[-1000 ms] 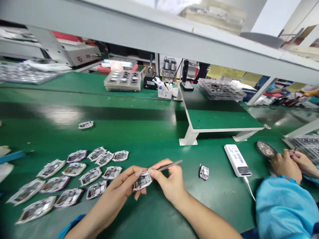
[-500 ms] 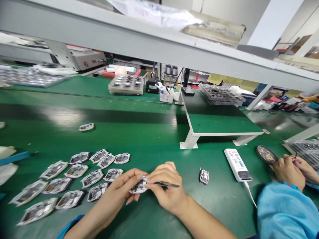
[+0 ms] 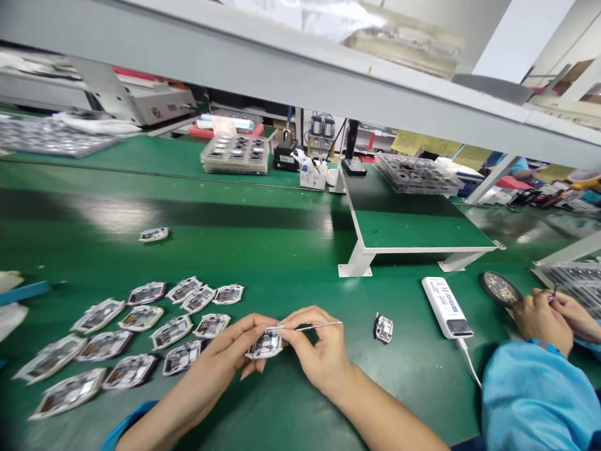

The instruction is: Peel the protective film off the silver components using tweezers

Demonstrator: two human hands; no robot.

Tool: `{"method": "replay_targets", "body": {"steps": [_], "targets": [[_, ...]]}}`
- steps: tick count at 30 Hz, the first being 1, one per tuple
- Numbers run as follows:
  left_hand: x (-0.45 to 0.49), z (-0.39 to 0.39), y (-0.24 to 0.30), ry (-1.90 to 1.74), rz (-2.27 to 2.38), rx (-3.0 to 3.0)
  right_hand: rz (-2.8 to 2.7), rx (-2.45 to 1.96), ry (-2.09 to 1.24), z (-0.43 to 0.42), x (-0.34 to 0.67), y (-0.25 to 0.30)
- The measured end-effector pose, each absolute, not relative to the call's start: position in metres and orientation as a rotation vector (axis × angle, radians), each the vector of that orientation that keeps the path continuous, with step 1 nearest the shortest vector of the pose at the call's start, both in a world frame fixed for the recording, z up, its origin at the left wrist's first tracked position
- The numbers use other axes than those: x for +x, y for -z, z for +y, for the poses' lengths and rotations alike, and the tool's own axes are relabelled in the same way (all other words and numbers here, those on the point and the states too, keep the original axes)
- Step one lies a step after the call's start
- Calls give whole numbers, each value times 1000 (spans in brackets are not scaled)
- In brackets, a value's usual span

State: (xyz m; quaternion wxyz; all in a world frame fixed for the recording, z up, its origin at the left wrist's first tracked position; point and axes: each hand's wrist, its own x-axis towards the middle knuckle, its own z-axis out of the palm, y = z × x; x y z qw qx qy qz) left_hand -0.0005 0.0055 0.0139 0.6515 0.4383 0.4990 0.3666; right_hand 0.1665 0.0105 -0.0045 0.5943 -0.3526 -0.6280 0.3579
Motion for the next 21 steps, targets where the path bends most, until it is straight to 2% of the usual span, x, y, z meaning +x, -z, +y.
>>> {"method": "replay_targets", "body": {"steps": [13,21], "targets": [[-1,8,-4,-778,1153,1035,-1638,-871,-796,12,171,-6],[0,8,-8,-788,1120,944,-1515,-920,-954,13,171,-3]]}}
